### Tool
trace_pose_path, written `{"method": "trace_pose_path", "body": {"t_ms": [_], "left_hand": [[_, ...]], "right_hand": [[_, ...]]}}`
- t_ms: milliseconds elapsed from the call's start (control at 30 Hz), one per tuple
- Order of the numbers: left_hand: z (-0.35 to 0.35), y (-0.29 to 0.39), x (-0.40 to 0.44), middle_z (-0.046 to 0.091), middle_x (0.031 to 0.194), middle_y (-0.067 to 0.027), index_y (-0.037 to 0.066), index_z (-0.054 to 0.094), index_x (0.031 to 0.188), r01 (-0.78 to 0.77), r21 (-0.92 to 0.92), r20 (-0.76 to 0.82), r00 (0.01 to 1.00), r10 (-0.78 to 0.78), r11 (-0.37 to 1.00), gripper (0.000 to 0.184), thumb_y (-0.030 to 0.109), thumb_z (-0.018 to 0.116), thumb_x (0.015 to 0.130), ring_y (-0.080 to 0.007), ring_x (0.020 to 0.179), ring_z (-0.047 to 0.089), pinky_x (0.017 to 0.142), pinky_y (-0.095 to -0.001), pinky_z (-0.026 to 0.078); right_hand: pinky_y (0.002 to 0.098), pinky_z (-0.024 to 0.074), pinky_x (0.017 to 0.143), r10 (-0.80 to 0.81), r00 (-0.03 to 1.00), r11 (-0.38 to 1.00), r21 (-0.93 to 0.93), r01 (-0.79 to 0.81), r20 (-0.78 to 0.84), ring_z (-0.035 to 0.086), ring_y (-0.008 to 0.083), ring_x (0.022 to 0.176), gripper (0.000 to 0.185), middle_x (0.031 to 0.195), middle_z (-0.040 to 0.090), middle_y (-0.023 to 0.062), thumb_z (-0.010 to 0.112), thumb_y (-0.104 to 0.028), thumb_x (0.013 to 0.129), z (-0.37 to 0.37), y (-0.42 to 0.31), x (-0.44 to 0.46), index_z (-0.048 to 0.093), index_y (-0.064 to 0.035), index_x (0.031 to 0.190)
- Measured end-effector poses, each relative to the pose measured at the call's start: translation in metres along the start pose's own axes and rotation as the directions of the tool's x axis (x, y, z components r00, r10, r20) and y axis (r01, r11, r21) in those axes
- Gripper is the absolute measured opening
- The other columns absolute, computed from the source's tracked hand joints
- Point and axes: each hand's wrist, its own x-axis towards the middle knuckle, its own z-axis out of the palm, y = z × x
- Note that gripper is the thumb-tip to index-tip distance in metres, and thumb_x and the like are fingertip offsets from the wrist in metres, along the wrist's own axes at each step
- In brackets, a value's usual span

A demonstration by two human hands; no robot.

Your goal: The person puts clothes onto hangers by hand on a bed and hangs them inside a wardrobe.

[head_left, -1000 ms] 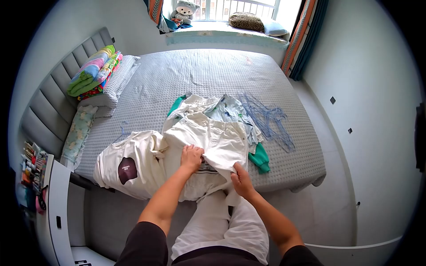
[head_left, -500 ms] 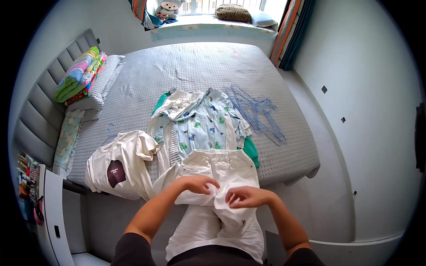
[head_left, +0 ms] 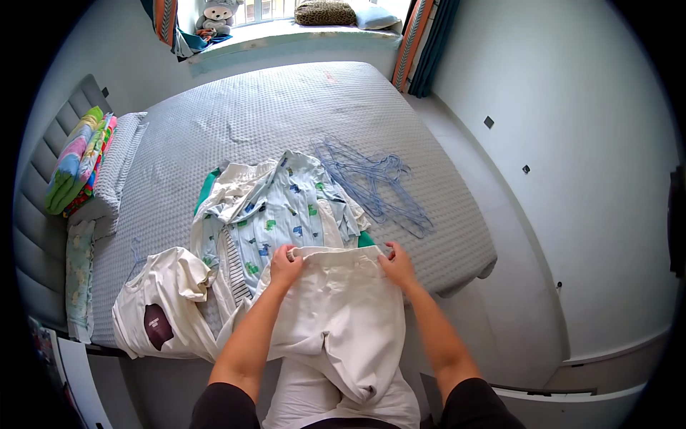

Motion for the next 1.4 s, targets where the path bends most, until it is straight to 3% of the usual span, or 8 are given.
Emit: {"method": "trace_pose_path", "body": {"t_ms": [100, 200, 400, 600, 800, 1100, 1300, 1400], "left_hand": [[0.013, -0.028, 0.002, 0.061, 0.098, -0.0155, 0.004, 0.063, 0.098, 0.019, 0.053, 0.004, 1.0, -0.019, 0.998, 0.024, 0.018, 0.06, 0.079, -0.0343, 0.092, 0.06, 0.083, -0.0412, 0.048], [0.011, -0.018, -0.005, 0.06, 0.099, -0.0161, 0.004, 0.06, 0.097, 0.007, 0.067, -0.016, 1.0, -0.006, 0.998, 0.02, 0.017, 0.057, 0.082, -0.0361, 0.094, 0.059, 0.084, -0.0433, 0.047], [0.017, -0.018, -0.009, 0.058, 0.102, -0.0156, 0.007, 0.057, 0.103, -0.046, 0.184, -0.054, 0.997, 0.056, 0.982, 0.019, 0.016, 0.054, 0.086, -0.0381, 0.098, 0.057, 0.085, -0.046, 0.046], [0.012, -0.013, -0.012, 0.058, 0.102, -0.0156, 0.007, 0.057, 0.103, -0.049, 0.162, -0.016, 0.998, 0.052, 0.986, 0.018, 0.015, 0.055, 0.087, -0.0383, 0.097, 0.057, 0.084, -0.0457, 0.046], [0.013, -0.018, -0.01, 0.058, 0.102, -0.0163, 0.007, 0.057, 0.103, -0.093, 0.133, -0.019, 0.995, 0.096, 0.987, 0.017, 0.013, 0.055, 0.087, -0.0385, 0.097, 0.057, 0.085, -0.0455, 0.046], [0.0, -0.027, -0.019, 0.057, 0.102, -0.0165, 0.004, 0.062, 0.099, -0.152, 0.127, -0.001, 0.988, 0.154, 0.98, 0.013, 0.011, 0.059, 0.088, -0.0366, 0.1, 0.055, 0.086, -0.0426, 0.046], [-0.022, 0.037, -0.053, 0.06, 0.094, -0.0025, 0.004, 0.064, 0.099, 0.005, -0.505, -0.198, 0.973, -0.122, 0.863, 0.01, 0.004, 0.064, 0.089, -0.0109, 0.085, 0.056, 0.078, -0.0242, 0.046], [-0.042, 0.068, -0.067, 0.061, 0.093, 0.0005, 0.004, 0.063, 0.101, -0.007, -0.674, -0.188, 0.969, -0.162, 0.739, 0.011, 0.001, 0.062, 0.09, -0.0052, 0.081, 0.055, 0.075, -0.0202, 0.045]], "right_hand": [[0.0476, 0.0421, 0.097, -0.462, 0.766, 0.883, -0.311, 0.352, -0.447, 0.052, 0.0361, 0.119, 0.055, 0.127, 0.057, 0.0142, 0.068, -0.031, 0.083, 0.015, 0.058, 0.052, 0.052, -0.0098, 0.131], [0.0536, 0.0348, 0.103, -0.491, 0.7, 0.856, -0.437, 0.277, -0.519, 0.043, 0.0396, 0.126, 0.056, 0.134, 0.05, 0.0129, 0.066, -0.029, 0.084, -0.005, 0.073, 0.102, 0.05, -0.011, 0.135], [0.0535, 0.0373, 0.096, -0.137, 0.968, 0.839, -0.543, 0.0, -0.211, 0.054, 0.0342, 0.11, 0.036, 0.12, 0.061, 0.0091, 0.06, -0.035, 0.09, -0.024, 0.034, 0.112, 0.062, -0.0107, 0.116], [0.0471, 0.0404, 0.08, -0.477, 0.873, 0.651, -0.709, 0.271, -0.105, 0.06, 0.0289, 0.092, 0.03, 0.084, 0.066, 0.0069, 0.062, -0.038, 0.089, -0.012, 0.008, 0.054, 0.065, -0.0102, 0.078], [0.0486, 0.0468, 0.072, -0.305, 0.807, 0.946, -0.26, 0.194, -0.506, 0.062, 0.038, 0.081, 0.029, 0.082, 0.067, 0.0147, 0.069, -0.034, 0.084, 0.0, 0.014, 0.044, 0.061, -0.0062, 0.079], [0.0488, 0.0479, 0.065, -0.097, 0.859, 0.986, -0.166, 0.014, -0.504, 0.063, 0.0394, 0.079, 0.017, 0.082, 0.066, 0.0178, 0.059, -0.022, 0.09, -0.008, 0.029, 0.046, 0.056, -0.0054, 0.092], [0.0414, 0.0432, 0.055, -0.471, 0.698, 0.843, -0.041, 0.537, -0.54, 0.059, 0.0313, 0.062, 0.018, 0.068, 0.058, 0.0126, 0.057, -0.018, 0.095, -0.046, 0.0, -0.016, 0.051, -0.0041, 0.085], [0.0345, 0.0414, 0.053, -0.349, 0.816, 0.879, 0.141, 0.455, -0.461, 0.052, 0.016, 0.058, 0.023, 0.064, 0.051, 0.0054, 0.066, -0.019, 0.092, -0.047, 0.001, -0.067, 0.049, -0.0039, 0.09]]}}
